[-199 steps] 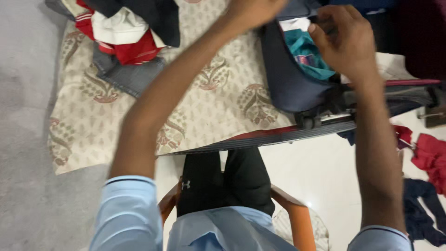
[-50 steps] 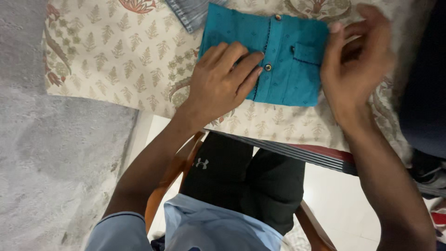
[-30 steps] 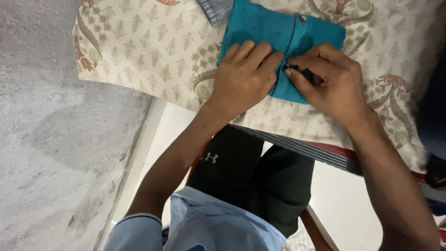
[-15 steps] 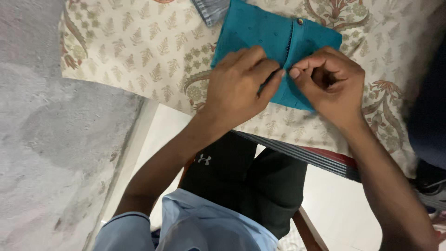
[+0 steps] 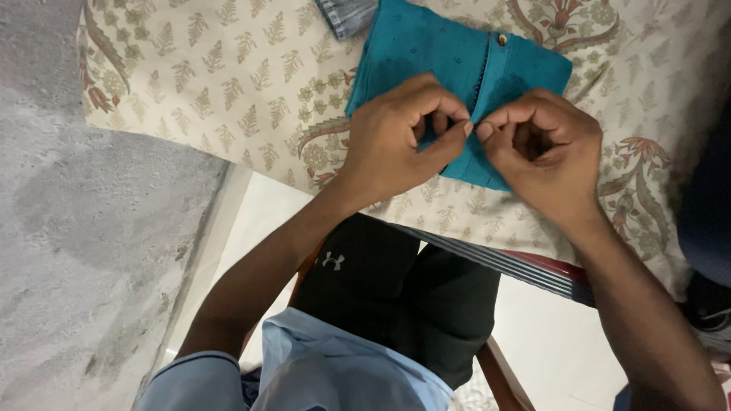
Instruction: The person folds a white shirt, a black t-shirt, and a teal shirt on a table. They smooth the fabric and fold the sleeves and body of each garment into neat rectangles.
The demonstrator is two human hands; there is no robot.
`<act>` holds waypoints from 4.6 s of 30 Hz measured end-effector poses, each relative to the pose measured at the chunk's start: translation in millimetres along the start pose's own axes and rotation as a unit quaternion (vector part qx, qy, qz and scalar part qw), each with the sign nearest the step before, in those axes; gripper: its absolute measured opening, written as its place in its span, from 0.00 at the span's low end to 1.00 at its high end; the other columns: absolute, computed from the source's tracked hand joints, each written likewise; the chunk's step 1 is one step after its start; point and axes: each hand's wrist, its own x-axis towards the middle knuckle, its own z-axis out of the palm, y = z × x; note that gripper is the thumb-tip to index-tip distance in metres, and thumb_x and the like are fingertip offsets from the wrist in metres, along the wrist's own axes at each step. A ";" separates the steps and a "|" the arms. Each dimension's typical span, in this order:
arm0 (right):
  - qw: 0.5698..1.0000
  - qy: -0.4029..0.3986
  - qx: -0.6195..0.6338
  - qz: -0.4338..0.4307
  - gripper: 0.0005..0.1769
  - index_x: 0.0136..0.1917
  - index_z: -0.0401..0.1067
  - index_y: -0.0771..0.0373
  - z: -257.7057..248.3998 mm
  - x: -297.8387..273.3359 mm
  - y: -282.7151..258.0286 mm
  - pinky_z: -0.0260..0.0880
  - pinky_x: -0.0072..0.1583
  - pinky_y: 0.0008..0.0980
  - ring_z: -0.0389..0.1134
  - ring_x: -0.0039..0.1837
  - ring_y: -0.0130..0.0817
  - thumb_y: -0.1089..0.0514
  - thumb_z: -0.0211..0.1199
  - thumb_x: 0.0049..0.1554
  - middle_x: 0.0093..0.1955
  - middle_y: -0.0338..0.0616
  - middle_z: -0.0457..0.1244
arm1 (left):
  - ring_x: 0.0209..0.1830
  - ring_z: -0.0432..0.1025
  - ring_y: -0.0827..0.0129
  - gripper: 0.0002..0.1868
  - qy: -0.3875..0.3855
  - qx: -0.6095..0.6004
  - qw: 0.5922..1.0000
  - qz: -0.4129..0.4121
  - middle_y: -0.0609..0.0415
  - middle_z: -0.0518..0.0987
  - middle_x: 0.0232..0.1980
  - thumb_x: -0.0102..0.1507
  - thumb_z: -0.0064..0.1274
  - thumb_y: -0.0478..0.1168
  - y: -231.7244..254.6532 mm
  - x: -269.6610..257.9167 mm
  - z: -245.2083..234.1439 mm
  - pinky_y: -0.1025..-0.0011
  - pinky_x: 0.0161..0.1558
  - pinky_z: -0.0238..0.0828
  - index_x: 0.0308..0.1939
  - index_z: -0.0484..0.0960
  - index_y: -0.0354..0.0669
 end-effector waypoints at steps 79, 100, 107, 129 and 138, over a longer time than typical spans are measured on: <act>0.885 0.136 -0.213 -0.392 0.11 0.50 0.69 0.70 -29.3 10.5 -8.7 0.74 0.53 0.49 0.71 0.53 0.50 0.73 0.69 0.57 0.48 0.57 0.65 | 0.38 0.78 0.69 0.16 0.054 0.138 0.936 0.318 0.51 0.79 0.50 0.67 0.68 0.44 20.3 -10.5 -10.6 0.69 0.36 0.75 0.52 0.85 0.37; 0.934 0.017 -0.188 -0.304 0.12 0.51 0.71 0.71 -5.2 18.5 -21.0 0.76 0.52 0.42 0.71 0.54 0.48 0.71 0.71 0.56 0.53 0.59 0.63 | 0.23 0.67 0.86 0.08 0.049 -0.138 0.988 0.049 0.56 0.80 0.43 0.70 0.62 0.34 -0.4 -12.7 0.6 0.82 0.24 0.59 0.51 0.80 0.38; 0.931 0.051 -0.217 -0.289 0.13 0.53 0.71 0.72 -5.4 15.3 -25.8 0.75 0.58 0.45 0.70 0.59 0.49 0.72 0.72 0.57 0.56 0.58 0.63 | 0.27 0.68 0.86 0.05 0.002 -0.189 0.982 0.016 0.58 0.79 0.43 0.72 0.61 0.32 0.9 -16.0 0.8 0.82 0.27 0.60 0.50 0.81 0.38; 0.891 0.101 -0.336 -0.289 0.16 0.51 0.77 0.66 11.5 1.0 -37.2 0.63 0.56 0.42 0.63 0.56 0.43 0.69 0.83 0.53 0.52 0.48 0.63 | 0.31 0.61 0.85 0.07 -0.104 -0.256 0.960 -0.038 0.62 0.72 0.42 0.76 0.54 0.40 -10.2 -9.8 -8.2 0.82 0.34 0.59 0.51 0.79 0.40; 0.911 0.077 -0.307 -0.264 0.16 0.52 0.74 0.64 8.1 -0.8 -27.0 0.62 0.58 0.42 0.60 0.58 0.44 0.68 0.81 0.56 0.54 0.49 0.62 | 0.32 0.63 0.84 0.06 -0.105 -0.233 0.967 -0.021 0.60 0.71 0.44 0.77 0.53 0.39 -6.2 -12.4 -8.2 0.82 0.35 0.61 0.53 0.78 0.40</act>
